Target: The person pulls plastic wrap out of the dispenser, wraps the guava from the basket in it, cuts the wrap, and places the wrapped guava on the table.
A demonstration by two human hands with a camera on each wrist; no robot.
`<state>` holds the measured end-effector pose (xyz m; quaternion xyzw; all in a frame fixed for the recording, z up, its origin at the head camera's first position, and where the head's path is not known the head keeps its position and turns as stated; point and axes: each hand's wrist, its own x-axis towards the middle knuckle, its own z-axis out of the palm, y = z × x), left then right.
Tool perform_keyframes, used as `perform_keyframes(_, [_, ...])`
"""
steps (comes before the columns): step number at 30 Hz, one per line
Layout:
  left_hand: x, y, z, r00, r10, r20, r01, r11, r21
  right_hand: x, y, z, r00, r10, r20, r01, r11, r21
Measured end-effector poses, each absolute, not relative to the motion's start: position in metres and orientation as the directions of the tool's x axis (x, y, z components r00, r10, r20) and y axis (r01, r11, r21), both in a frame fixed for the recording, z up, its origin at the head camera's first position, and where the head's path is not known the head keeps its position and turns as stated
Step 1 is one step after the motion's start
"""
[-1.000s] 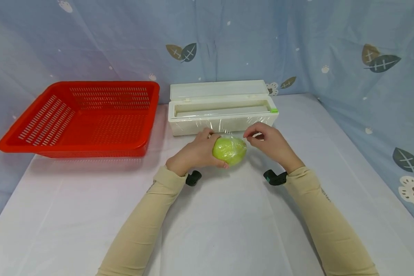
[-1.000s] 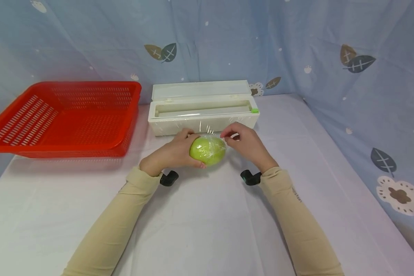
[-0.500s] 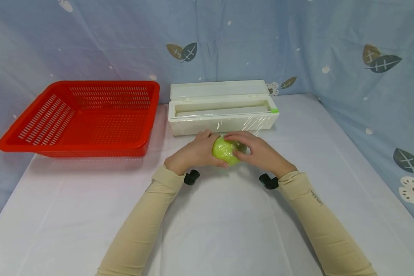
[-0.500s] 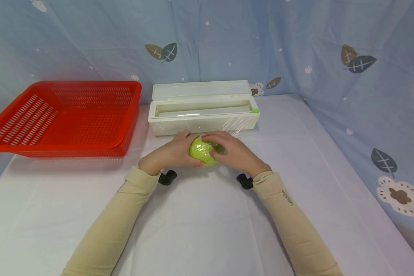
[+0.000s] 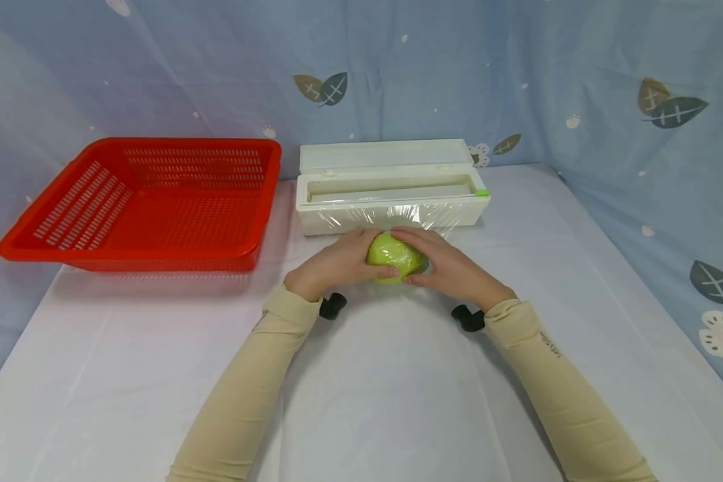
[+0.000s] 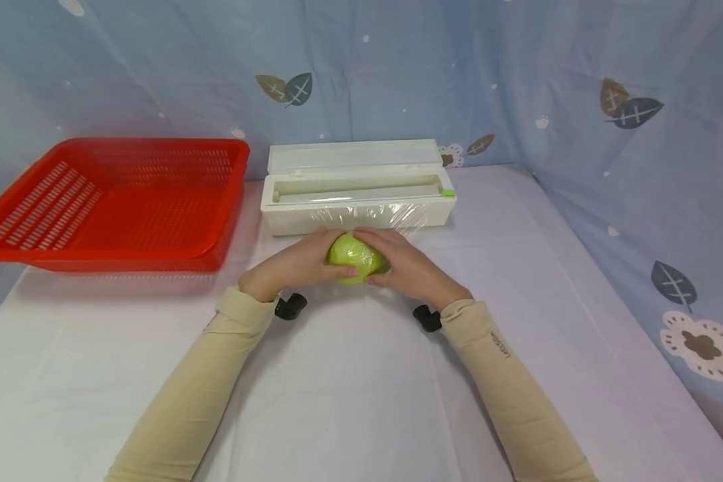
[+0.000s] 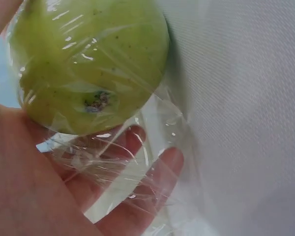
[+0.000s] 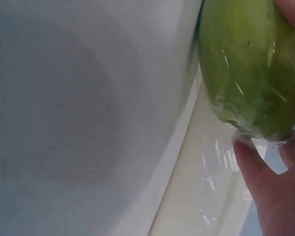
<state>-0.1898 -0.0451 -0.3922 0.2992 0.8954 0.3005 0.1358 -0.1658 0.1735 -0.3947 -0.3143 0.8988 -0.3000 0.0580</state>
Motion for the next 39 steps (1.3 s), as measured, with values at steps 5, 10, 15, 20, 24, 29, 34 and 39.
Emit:
perform_keyframes(5, [-0.187, -0.047, -0.387, -0.831, 0.546, -0.104, 0.389, 0.705, 0.594, -0.170, 0.174, -0.392, -0.806, -0.589, 0.062, -0.493, 0.609, -0.621])
perform_keyframes(10, [-0.186, -0.047, -0.388, -0.841, 0.525, -0.131, 0.361, 0.725, 0.586, -0.175, 0.175, -0.392, -0.813, -0.583, -0.002, -0.441, 0.617, -0.652])
perform_keyframes(15, [-0.188, -0.046, -0.391, -0.840, 0.523, -0.142, 0.352, 0.726, 0.591, -0.180, 0.179, -0.395, -0.818, -0.575, -0.026, -0.401, 0.602, -0.690])
perform_keyframes(20, [-0.186, -0.049, -0.386, -0.859, 0.497, -0.122, 0.390, 0.790, 0.474, -0.184, 0.178, -0.396, -0.828, -0.560, -0.028, -0.374, 0.588, -0.717])
perform_keyframes(24, [-0.180, -0.047, -0.375, -0.851, 0.525, -0.009, 0.496, 0.810, 0.314, -0.185, 0.175, -0.397, -0.841, -0.539, -0.042, -0.353, 0.607, -0.712])
perform_keyframes(29, [-0.175, -0.039, -0.368, -0.763, 0.623, 0.171, 0.644, 0.711, 0.283, -0.185, 0.175, -0.397, -0.858, -0.508, -0.071, -0.312, 0.627, -0.714])
perform_keyframes(34, [-0.175, -0.035, -0.374, -0.727, 0.645, 0.237, 0.687, 0.670, 0.283, -0.186, 0.174, -0.398, -0.869, -0.486, -0.091, -0.285, 0.643, -0.711])
perform_keyframes(39, [-0.176, -0.033, -0.380, -0.732, 0.642, 0.228, 0.680, 0.669, 0.301, -0.187, 0.177, -0.400, -0.873, -0.475, -0.110, -0.265, 0.651, -0.711])
